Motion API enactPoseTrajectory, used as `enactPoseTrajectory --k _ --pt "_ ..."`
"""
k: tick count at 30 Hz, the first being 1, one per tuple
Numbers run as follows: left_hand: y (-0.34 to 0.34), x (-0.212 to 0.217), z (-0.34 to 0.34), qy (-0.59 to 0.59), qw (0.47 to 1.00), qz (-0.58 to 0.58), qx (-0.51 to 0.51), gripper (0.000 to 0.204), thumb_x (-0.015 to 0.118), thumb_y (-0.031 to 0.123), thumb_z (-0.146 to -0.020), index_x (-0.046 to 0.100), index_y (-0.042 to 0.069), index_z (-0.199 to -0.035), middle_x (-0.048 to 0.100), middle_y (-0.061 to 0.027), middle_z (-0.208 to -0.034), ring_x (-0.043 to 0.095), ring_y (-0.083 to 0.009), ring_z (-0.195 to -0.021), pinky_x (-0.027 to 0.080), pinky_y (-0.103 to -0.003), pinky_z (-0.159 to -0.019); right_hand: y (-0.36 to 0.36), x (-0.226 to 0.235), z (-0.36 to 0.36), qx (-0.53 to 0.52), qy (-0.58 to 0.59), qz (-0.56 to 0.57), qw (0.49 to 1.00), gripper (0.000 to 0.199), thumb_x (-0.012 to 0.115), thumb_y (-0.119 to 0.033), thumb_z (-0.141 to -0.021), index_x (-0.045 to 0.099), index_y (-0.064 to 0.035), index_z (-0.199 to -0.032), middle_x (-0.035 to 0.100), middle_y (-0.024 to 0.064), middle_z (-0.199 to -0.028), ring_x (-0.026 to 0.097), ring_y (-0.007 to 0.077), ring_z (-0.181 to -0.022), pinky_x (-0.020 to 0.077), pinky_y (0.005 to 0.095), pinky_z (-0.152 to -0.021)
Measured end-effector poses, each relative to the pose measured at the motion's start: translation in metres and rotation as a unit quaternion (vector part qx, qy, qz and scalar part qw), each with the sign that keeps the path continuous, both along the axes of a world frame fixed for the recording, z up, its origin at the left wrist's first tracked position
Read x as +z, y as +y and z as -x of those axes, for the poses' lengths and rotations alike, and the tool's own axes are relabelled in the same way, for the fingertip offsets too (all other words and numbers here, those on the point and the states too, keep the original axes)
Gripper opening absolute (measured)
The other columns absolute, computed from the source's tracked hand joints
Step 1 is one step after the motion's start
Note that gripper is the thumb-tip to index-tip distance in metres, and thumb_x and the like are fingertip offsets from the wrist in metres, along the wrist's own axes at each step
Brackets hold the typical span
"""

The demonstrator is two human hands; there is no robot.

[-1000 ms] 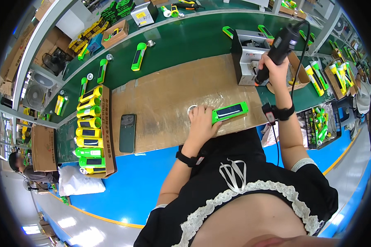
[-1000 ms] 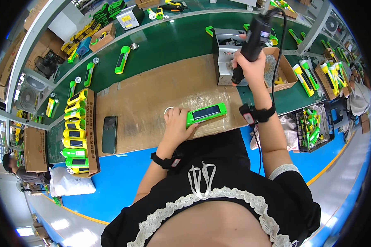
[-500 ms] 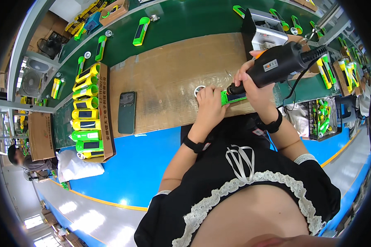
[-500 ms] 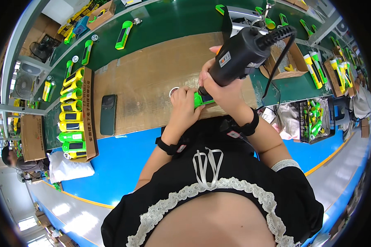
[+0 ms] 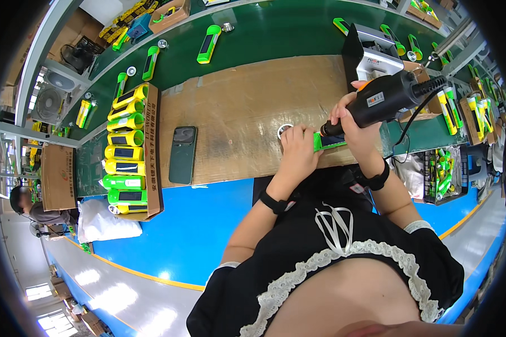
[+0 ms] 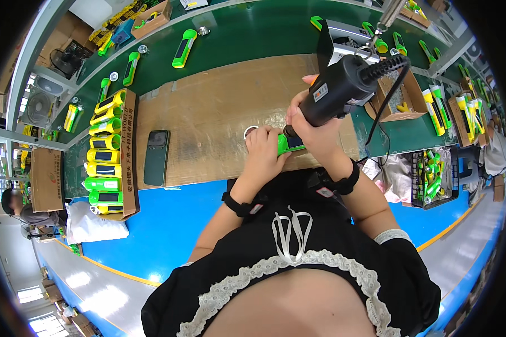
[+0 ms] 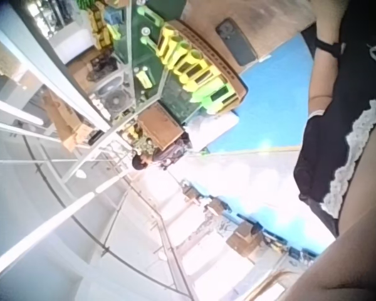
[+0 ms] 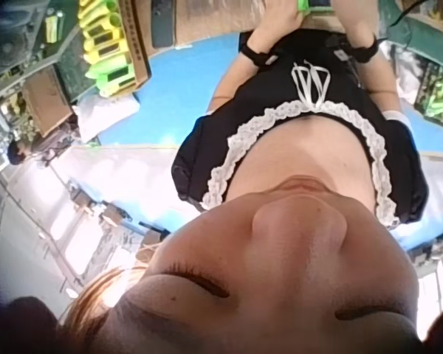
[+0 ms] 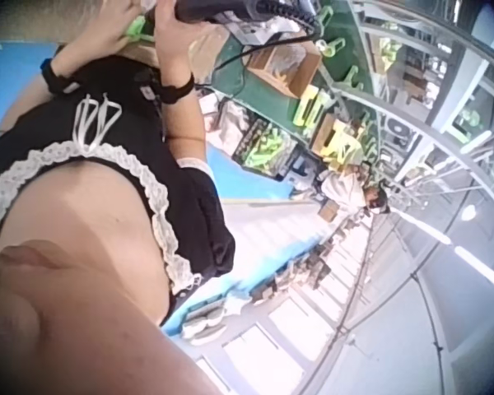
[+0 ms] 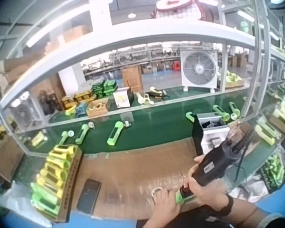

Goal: Using an electric screwdriver to fasten internal components and cases of green solar-powered flashlights on an assembly line.

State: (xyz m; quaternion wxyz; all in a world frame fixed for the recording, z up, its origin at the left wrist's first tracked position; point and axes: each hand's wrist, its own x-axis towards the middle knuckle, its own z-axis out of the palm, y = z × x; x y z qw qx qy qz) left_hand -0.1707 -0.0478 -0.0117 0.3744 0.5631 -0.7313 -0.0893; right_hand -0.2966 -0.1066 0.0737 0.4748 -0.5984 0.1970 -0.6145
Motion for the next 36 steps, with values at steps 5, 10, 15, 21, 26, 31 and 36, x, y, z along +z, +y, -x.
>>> enactPoseTrajectory --k 5,10,15,21,26,31,36 --pt "-0.005 -0.002 -0.007 0.002 1.000 -0.015 -0.006 0.055 0.076 0.015 -0.063 0.050 0.001 -0.110 0.047 -0.0158 -0.103 0.044 -0.0353 -0.100 0.031 -0.045 -0.088 -0.006 -0.011 -0.010 0.026 0.056 -0.034 0.998 0.046 0.049 0.011 -0.078 0.032 -0.0038 -0.119 0.049 0.0063 -0.072 0.053 0.0154 -0.061 0.0481 0.0307 -0.062" --pt "-0.015 0.005 -0.011 -0.038 0.999 -0.036 -0.011 0.055 0.076 0.015 -0.061 0.049 0.000 -0.107 0.047 -0.0168 -0.104 0.044 -0.0367 -0.100 0.032 -0.045 -0.087 -0.021 -0.014 -0.007 0.113 0.090 0.008 0.989 0.041 0.051 0.009 -0.078 0.033 -0.0055 -0.112 0.049 0.0060 -0.071 0.052 0.0136 -0.060 0.0463 0.0285 -0.060" --pt "-0.015 0.002 -0.016 -0.053 0.997 -0.045 -0.040 0.056 0.073 0.012 -0.059 0.047 -0.001 -0.107 0.047 -0.0172 -0.103 0.044 -0.0353 -0.100 0.033 -0.046 -0.086 -0.026 -0.010 -0.010 0.140 0.067 -0.068 0.986 0.039 0.053 0.007 -0.077 0.035 -0.0061 -0.109 0.050 0.0062 -0.070 0.052 0.0132 -0.059 0.0443 0.0274 -0.057" --pt "-0.014 0.009 -0.012 -0.085 0.993 -0.058 -0.049 0.054 0.072 0.013 -0.061 0.046 -0.002 -0.106 0.048 -0.0167 -0.099 0.045 -0.0347 -0.100 0.033 -0.045 -0.086 -0.025 -0.017 -0.004 0.153 0.035 -0.091 0.983 0.035 0.059 0.005 -0.070 0.049 -0.0015 -0.103 0.056 0.0015 -0.077 0.054 0.0076 -0.070 0.0439 0.0225 -0.065" --pt "-0.002 0.027 0.007 -0.138 0.985 -0.096 -0.031 0.045 0.069 0.014 -0.064 0.047 -0.001 -0.101 0.048 -0.0179 -0.095 0.047 -0.0353 -0.094 0.034 -0.044 -0.082 -0.014 -0.039 0.025 0.047 0.123 -0.052 0.990 0.026 0.061 0.000 -0.071 0.059 0.0002 -0.097 0.059 0.0053 -0.093 0.055 0.0089 -0.069 0.0455 0.0242 -0.065" --pt "-0.003 0.053 0.010 -0.191 0.973 -0.101 -0.079 0.045 0.066 0.009 -0.062 0.050 -0.001 -0.103 0.049 -0.0174 -0.093 0.048 -0.0336 -0.091 0.036 -0.041 -0.080 -0.003 0.004 0.058 0.152 0.039 0.069 0.985 0.055 0.062 0.004 -0.072 0.040 0.0001 -0.122 0.058 0.0030 -0.071 0.059 0.0131 -0.066 0.0465 0.0258 -0.065" --pt "-0.031 0.073 0.013 -0.202 0.962 -0.098 -0.155 0.049 0.067 0.011 -0.062 0.049 -0.002 -0.106 0.050 -0.0182 -0.097 0.049 -0.0341 -0.092 0.038 -0.040 -0.080 -0.026 0.004 0.080 0.197 -0.067 0.059 0.976 0.057 0.058 0.008 -0.074 0.030 0.0002 -0.123 0.056 0.0069 -0.072 0.061 0.0188 -0.070 0.0481 0.0310 -0.069"
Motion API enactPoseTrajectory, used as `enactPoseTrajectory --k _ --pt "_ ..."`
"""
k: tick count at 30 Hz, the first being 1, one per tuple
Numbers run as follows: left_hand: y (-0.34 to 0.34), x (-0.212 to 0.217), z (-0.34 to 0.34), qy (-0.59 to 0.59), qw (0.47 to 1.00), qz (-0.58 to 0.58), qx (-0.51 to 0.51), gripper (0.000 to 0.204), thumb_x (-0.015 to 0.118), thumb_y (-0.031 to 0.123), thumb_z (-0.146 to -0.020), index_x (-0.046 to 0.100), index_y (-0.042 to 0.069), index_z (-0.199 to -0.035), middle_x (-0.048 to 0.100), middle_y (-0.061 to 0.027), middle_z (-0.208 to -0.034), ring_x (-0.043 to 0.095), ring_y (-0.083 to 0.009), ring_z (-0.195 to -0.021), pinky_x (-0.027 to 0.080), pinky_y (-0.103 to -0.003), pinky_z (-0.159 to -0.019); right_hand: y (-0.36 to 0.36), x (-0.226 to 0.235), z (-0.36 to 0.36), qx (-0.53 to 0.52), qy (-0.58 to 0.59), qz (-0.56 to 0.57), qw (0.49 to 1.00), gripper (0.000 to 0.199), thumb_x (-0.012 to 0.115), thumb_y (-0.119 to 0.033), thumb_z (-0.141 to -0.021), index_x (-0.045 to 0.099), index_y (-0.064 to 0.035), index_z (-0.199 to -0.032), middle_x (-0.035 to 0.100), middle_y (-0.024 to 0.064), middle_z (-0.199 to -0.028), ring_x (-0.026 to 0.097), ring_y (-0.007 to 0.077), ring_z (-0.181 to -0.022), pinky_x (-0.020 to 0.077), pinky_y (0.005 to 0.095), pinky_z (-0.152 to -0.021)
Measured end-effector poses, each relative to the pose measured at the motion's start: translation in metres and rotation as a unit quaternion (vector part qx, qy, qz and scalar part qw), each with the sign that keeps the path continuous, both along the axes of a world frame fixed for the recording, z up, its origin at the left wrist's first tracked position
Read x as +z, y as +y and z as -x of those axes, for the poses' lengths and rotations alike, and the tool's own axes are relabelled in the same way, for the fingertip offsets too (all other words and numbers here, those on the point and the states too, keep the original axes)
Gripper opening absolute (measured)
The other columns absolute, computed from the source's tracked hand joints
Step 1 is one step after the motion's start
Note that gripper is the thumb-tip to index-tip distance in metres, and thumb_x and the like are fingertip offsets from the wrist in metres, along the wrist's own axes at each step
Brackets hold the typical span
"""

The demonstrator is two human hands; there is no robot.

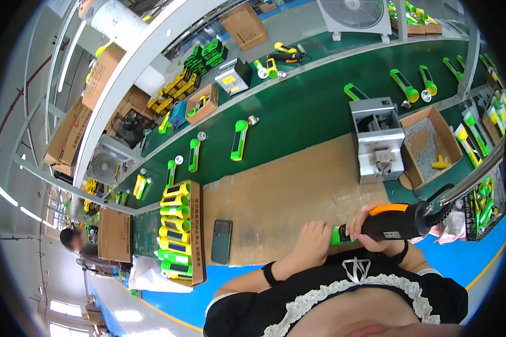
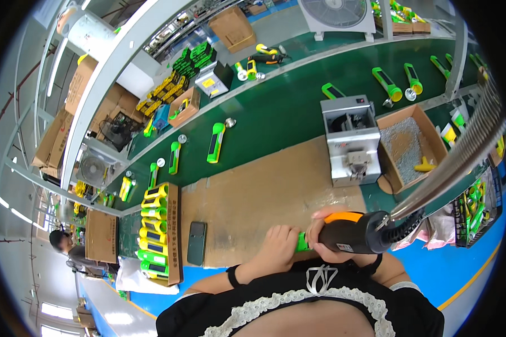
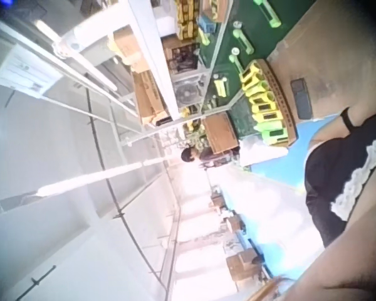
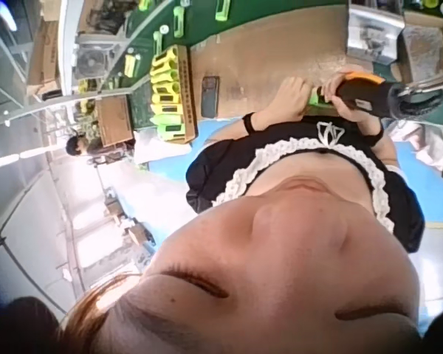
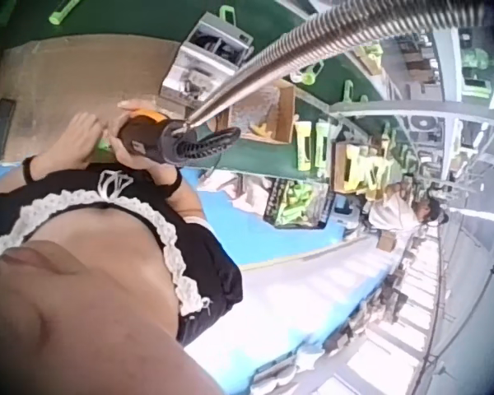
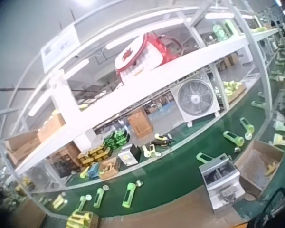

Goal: Using an electric screwdriver to fasten internal components and cases of green solar-powered flashlights on an assembly line.

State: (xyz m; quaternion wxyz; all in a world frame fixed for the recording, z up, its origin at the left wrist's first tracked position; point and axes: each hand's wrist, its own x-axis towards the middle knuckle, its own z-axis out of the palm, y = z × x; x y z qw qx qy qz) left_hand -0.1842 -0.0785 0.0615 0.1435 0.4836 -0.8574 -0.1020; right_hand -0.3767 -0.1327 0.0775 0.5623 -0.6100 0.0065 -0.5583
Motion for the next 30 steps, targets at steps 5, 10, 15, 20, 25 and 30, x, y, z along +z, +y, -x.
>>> enactPoseTrajectory --k 5,10,15,20,25,30 --pt "-0.006 -0.011 -0.023 -0.047 0.999 -0.002 -0.011 0.051 0.068 0.014 -0.064 0.049 -0.004 -0.107 0.050 -0.0189 -0.100 0.050 -0.0355 -0.094 0.040 -0.040 -0.080 -0.014 0.018 0.017 0.035 -0.085 -0.115 0.989 0.057 0.061 0.002 -0.076 0.030 -0.0031 -0.123 0.054 0.0065 -0.070 0.060 0.0198 -0.068 0.0503 0.0341 -0.067" --pt "-0.015 -0.014 -0.055 -0.034 0.997 0.007 0.074 0.043 0.070 0.023 -0.069 0.052 -0.004 -0.098 0.053 -0.0208 -0.090 0.051 -0.0361 -0.085 0.042 -0.042 -0.072 -0.032 0.053 0.068 -0.212 -0.019 -0.042 0.976 0.057 0.067 -0.014 -0.079 0.030 -0.0043 -0.121 0.052 0.0059 -0.068 0.054 0.0174 -0.059 0.0471 0.0306 -0.058" --pt "-0.129 -0.043 -0.045 -0.076 0.982 0.073 0.153 0.042 0.069 0.031 -0.075 0.055 -0.005 -0.092 0.056 -0.0220 -0.083 0.053 -0.0384 -0.076 0.043 -0.045 -0.066 -0.033 0.043 0.067 -0.288 -0.025 -0.023 0.957 0.056 0.065 -0.008 -0.079 0.029 -0.0024 -0.122 0.051 0.0058 -0.069 0.053 0.0160 -0.058 0.0469 0.0299 -0.058" --pt "-0.304 -0.055 0.030 0.080 0.968 0.154 0.182 0.089 0.068 0.048 -0.075 0.033 -0.012 -0.130 0.059 -0.0242 -0.090 0.059 -0.0379 -0.085 0.049 -0.042 -0.074 -0.028 0.027 0.046 -0.327 0.007 -0.007 0.945 0.056 0.064 -0.002 -0.078 0.029 -0.0034 -0.123 0.050 0.0062 -0.070 0.052 0.0155 -0.060 0.0474 0.0310 -0.060" --pt "-0.370 -0.072 -0.016 0.165 0.936 -0.028 0.310 0.080 0.065 0.042 -0.079 0.032 -0.009 -0.131 0.056 -0.0240 -0.106 0.057 -0.0383 -0.099 0.048 -0.045 -0.080 -0.012 0.006 0.046 -0.350 0.018 -0.049 0.935 0.058 0.064 -0.002 -0.079 0.030 -0.0029 -0.125 0.052 0.0074 -0.074 0.052 0.0168 -0.061 0.0471 0.0319 -0.063" --pt "-0.348 -0.086 -0.198 -0.318 0.723 0.139 0.597 0.069 0.053 0.037 -0.084 0.038 -0.010 -0.133 0.031 -0.0287 -0.139 0.029 -0.0427 -0.129 0.018 -0.056 -0.104 0.019 -0.008 0.071 -0.493 0.058 -0.059 0.866 0.058 0.064 -0.002 -0.079 0.032 0.0008 -0.126 0.051 0.0070 -0.072 0.052 0.0165 -0.060 0.0469 0.0304 -0.060"
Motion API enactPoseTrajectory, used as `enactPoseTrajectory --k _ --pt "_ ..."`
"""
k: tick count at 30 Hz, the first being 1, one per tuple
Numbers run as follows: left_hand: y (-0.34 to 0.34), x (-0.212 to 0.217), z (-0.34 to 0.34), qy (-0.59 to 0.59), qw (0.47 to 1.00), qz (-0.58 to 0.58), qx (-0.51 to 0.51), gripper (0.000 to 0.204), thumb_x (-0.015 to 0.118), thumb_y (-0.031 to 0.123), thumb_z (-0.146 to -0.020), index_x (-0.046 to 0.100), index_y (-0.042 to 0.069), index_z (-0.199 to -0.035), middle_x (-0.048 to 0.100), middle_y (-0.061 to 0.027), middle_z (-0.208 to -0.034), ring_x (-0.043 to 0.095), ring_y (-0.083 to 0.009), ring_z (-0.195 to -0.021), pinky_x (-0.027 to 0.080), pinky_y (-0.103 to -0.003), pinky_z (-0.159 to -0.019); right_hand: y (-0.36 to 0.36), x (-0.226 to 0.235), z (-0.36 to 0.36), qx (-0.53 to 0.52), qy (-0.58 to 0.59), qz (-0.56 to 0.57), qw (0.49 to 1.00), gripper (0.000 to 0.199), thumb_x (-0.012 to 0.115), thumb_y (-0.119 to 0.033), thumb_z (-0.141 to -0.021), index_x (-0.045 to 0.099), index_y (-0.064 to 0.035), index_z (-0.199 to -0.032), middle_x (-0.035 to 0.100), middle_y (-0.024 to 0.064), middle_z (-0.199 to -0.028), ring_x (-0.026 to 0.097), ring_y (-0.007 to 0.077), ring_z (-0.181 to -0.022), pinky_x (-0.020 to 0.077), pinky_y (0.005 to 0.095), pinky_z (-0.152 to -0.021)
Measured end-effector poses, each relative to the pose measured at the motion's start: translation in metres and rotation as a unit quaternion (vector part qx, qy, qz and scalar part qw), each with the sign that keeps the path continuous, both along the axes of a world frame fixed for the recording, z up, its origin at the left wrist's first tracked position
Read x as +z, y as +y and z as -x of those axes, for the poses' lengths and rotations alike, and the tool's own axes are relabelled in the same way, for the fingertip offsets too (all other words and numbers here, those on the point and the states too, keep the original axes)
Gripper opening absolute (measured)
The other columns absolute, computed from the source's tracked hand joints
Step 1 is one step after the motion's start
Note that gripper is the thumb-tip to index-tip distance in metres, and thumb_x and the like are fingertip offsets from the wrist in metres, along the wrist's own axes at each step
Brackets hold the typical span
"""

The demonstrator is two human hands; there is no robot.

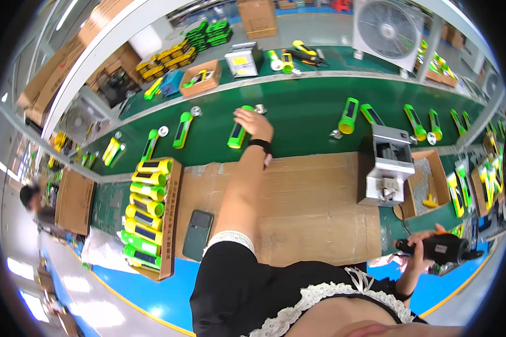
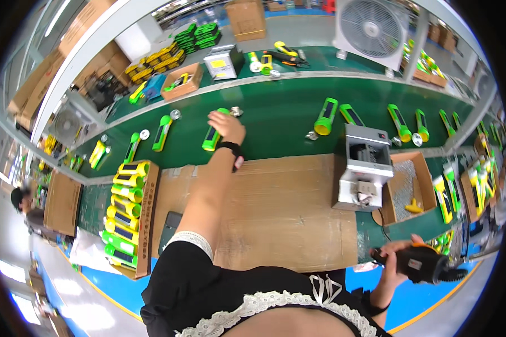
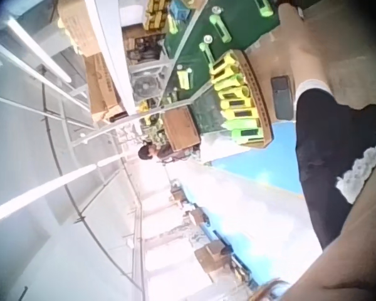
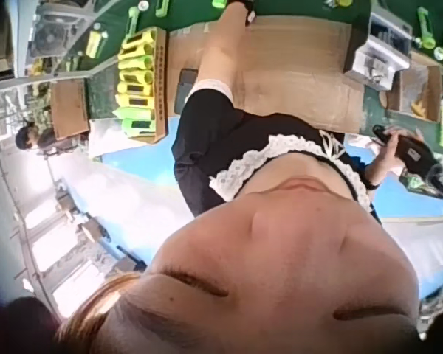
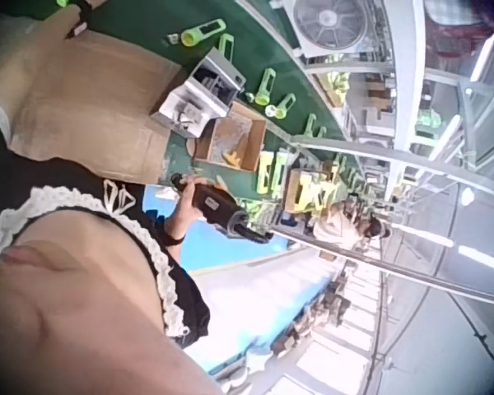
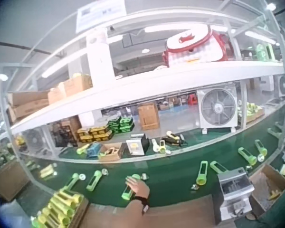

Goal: Using an electric screwdriver to fasten internal components and cases of green solar-powered flashlights on an assembly line.

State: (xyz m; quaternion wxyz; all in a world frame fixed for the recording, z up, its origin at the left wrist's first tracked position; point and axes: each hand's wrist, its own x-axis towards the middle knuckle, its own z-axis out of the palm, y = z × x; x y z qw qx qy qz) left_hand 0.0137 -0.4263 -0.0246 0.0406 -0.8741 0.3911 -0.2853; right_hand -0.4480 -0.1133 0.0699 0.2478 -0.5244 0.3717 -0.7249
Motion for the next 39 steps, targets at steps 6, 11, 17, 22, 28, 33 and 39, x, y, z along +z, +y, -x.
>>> enactPoseTrajectory --k 6,11,17,22,28,33,39 --pt "0.066 0.020 -0.179 0.172 0.976 -0.097 0.097 0.077 0.064 0.059 -0.070 0.057 0.005 -0.123 0.021 -0.0198 -0.148 0.012 -0.0405 -0.138 0.013 -0.055 -0.107 0.008 -0.007 0.022 -0.047 0.020 -0.004 0.999 0.055 0.063 0.002 -0.079 0.033 0.0027 -0.126 0.048 0.0066 -0.070 0.049 0.0153 -0.058 0.0455 0.0297 -0.059" --pt "0.128 0.020 -0.280 0.343 0.936 0.022 0.073 0.084 0.067 0.067 -0.060 0.063 0.001 -0.113 0.033 -0.0251 -0.141 0.033 -0.0388 -0.128 0.030 -0.044 -0.103 0.005 -0.011 0.025 -0.066 0.033 -0.020 0.997 0.054 0.059 0.004 -0.081 0.032 0.0035 -0.128 0.048 0.0070 -0.074 0.049 0.0150 -0.061 0.0440 0.0289 -0.060" --pt "0.108 0.040 -0.217 0.343 0.938 -0.027 -0.049 0.074 0.063 0.072 -0.058 0.068 0.019 -0.109 0.052 -0.0226 -0.116 0.051 -0.0359 -0.106 0.043 -0.042 -0.088 -0.010 -0.018 0.018 -0.026 0.026 -0.015 0.999 0.055 0.061 0.002 -0.081 0.032 0.0040 -0.128 0.048 0.0069 -0.072 0.049 0.0147 -0.060 0.0438 0.0285 -0.060" --pt "0.151 0.095 -0.102 0.351 0.894 -0.024 -0.277 0.072 0.056 0.068 -0.069 0.063 0.014 -0.116 0.061 -0.0264 -0.100 0.051 -0.0423 -0.102 0.043 -0.045 -0.087 -0.024 -0.022 0.017 0.062 -0.026 0.004 0.998 0.060 0.064 0.001 -0.079 0.032 0.0017 -0.130 0.048 0.0048 -0.073 0.049 0.0144 -0.060 0.0435 0.0292 -0.062" --pt "0.273 0.115 0.036 0.457 0.792 -0.098 -0.392 0.059 0.064 0.055 -0.071 0.066 0.003 -0.098 0.063 -0.0250 -0.088 0.054 -0.0409 -0.087 0.046 -0.045 -0.076 -0.032 -0.022 -0.003 0.096 -0.025 0.008 0.995 0.061 0.063 -0.002 -0.080 0.033 0.0000 -0.133 0.049 0.0042 -0.081 0.049 0.0136 -0.064 0.0447 0.0305 -0.062" --pt "0.391 0.078 0.084 0.383 0.816 -0.065 -0.427 0.049 0.074 0.046 -0.065 0.067 0.003 -0.090 0.054 -0.0255 -0.077 0.053 -0.0399 -0.076 0.046 -0.045 -0.066 -0.058 0.022 -0.047 0.049 -0.028 0.049 0.997 0.053 0.060 0.000 -0.081 0.037 0.0065 -0.128 0.054 0.0073 -0.077 0.054 0.0164 -0.063 0.0467 0.0296 -0.062" --pt "0.426 0.056 0.085 0.366 0.823 -0.108 -0.421 0.052 0.080 0.038 -0.060 0.066 0.002 -0.095 0.049 -0.0298 -0.105 0.048 -0.0430 -0.099 0.041 -0.048 -0.085 -0.086 0.030 -0.043 0.073 -0.028 0.101 0.992 0.045 0.060 0.003 -0.081 0.043 0.0050 -0.123 0.058 0.0058 -0.075 0.058 0.0132 -0.065 0.0478 0.0274 -0.062"
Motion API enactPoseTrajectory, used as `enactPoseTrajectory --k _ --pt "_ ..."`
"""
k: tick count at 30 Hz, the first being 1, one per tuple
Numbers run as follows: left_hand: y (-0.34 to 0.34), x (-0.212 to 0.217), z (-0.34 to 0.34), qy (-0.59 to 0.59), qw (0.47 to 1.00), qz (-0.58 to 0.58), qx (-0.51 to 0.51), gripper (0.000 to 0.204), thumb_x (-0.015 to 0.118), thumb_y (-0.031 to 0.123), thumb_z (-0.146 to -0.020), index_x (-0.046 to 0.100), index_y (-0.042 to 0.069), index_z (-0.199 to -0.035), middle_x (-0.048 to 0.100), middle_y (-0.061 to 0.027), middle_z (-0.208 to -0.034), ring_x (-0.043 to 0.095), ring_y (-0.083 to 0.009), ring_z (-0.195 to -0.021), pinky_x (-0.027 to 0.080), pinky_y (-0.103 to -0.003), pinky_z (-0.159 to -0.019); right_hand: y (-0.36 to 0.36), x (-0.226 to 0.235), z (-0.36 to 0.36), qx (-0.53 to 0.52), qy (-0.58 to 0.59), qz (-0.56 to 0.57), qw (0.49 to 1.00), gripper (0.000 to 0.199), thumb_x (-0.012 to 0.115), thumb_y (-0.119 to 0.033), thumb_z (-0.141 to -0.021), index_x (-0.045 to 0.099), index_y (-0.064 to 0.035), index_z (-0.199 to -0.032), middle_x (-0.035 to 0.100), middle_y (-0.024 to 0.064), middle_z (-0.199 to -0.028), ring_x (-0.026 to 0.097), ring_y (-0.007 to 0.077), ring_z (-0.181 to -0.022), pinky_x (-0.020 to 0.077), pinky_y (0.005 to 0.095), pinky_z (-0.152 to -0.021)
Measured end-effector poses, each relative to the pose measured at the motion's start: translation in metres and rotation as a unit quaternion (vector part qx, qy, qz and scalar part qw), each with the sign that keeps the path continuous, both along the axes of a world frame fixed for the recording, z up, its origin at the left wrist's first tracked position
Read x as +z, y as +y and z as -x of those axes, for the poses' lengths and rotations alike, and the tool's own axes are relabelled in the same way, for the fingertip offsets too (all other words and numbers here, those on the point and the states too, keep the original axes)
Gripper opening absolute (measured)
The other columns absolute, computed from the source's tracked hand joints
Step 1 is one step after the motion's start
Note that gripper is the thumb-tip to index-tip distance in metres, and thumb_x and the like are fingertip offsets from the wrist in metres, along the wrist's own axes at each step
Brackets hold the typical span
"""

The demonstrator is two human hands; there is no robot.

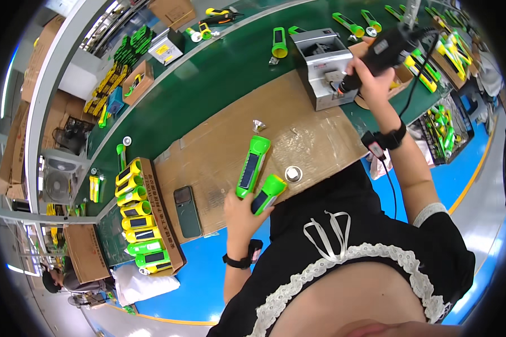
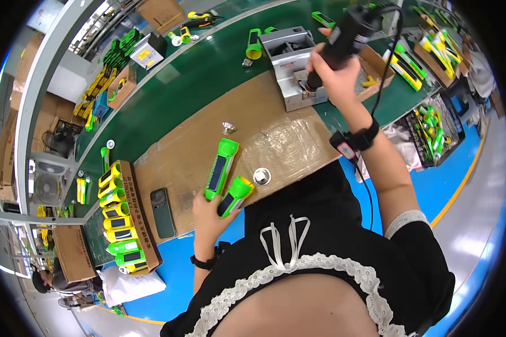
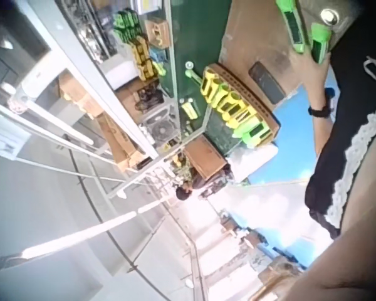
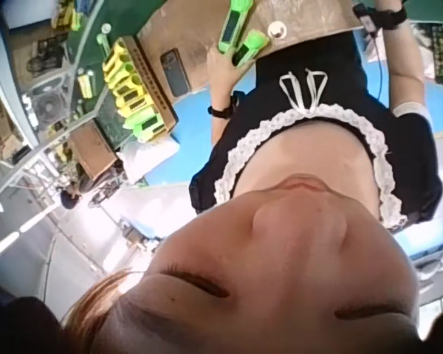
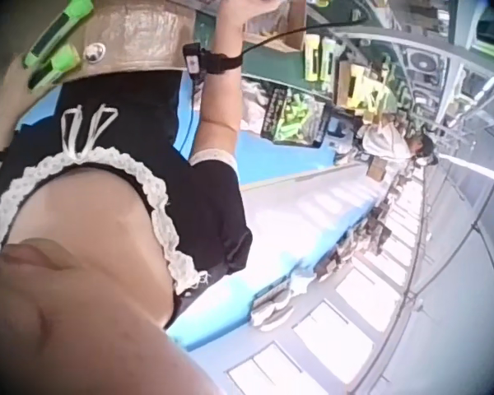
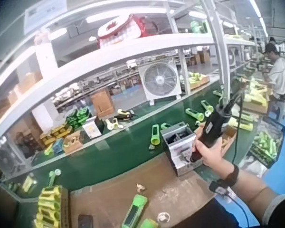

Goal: Using an electric screwdriver to fasten internal components and cases of green solar-powered flashlights on an assembly line.

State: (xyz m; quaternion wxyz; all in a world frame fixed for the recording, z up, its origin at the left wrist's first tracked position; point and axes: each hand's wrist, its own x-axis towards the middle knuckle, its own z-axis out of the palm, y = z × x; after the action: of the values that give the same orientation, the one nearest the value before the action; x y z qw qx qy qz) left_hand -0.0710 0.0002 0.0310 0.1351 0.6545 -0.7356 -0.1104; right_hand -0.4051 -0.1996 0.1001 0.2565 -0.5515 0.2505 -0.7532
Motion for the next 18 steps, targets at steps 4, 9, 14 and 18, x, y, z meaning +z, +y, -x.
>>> enactPoseTrajectory --k 4,9,14,18 --pt "-0.003 0.001 -0.012 -0.072 0.994 0.075 0.036 0.051 0.082 0.033 -0.055 0.064 0.003 -0.093 0.044 -0.0314 -0.120 0.042 -0.0447 -0.110 0.036 -0.048 -0.094 -0.010 0.000 0.002 -0.024 0.009 0.002 1.000 0.043 0.061 0.001 -0.080 0.046 0.0022 -0.120 0.059 0.0041 -0.076 0.057 0.0106 -0.063 0.0480 0.0268 -0.061" --pt "-0.013 -0.007 0.017 -0.081 0.983 0.151 0.062 0.047 0.082 0.027 -0.056 0.063 0.003 -0.092 0.047 -0.0264 -0.115 0.044 -0.0420 -0.107 0.037 -0.047 -0.092 -0.024 0.002 0.004 -0.075 0.046 -0.068 0.994 0.041 0.066 -0.004 -0.073 0.055 -0.0007 -0.113 0.060 0.0004 -0.072 0.057 0.0084 -0.060 0.0468 0.0247 -0.056" --pt "-0.033 -0.019 0.068 0.006 0.989 0.150 0.007 0.045 0.080 0.026 -0.060 0.059 0.003 -0.093 0.052 -0.0125 -0.093 0.050 -0.0314 -0.089 0.040 -0.041 -0.077 -0.018 0.006 0.003 0.018 0.067 -0.088 0.994 0.039 0.063 -0.002 -0.073 0.054 0.0005 -0.111 0.058 0.0029 -0.065 0.056 0.0101 -0.056 0.0454 0.0253 -0.055" --pt "-0.053 -0.031 0.097 0.023 0.984 0.172 -0.042 0.045 0.078 0.028 -0.063 0.058 0.004 -0.095 0.053 -0.0114 -0.092 0.050 -0.0299 -0.088 0.040 -0.039 -0.074 0.028 -0.001 -0.010 0.106 0.008 -0.112 0.988 0.047 0.058 -0.002 -0.077 0.041 0.0019 -0.121 0.052 0.0064 -0.066 0.053 0.0156 -0.054 0.0452 0.0309 -0.055"
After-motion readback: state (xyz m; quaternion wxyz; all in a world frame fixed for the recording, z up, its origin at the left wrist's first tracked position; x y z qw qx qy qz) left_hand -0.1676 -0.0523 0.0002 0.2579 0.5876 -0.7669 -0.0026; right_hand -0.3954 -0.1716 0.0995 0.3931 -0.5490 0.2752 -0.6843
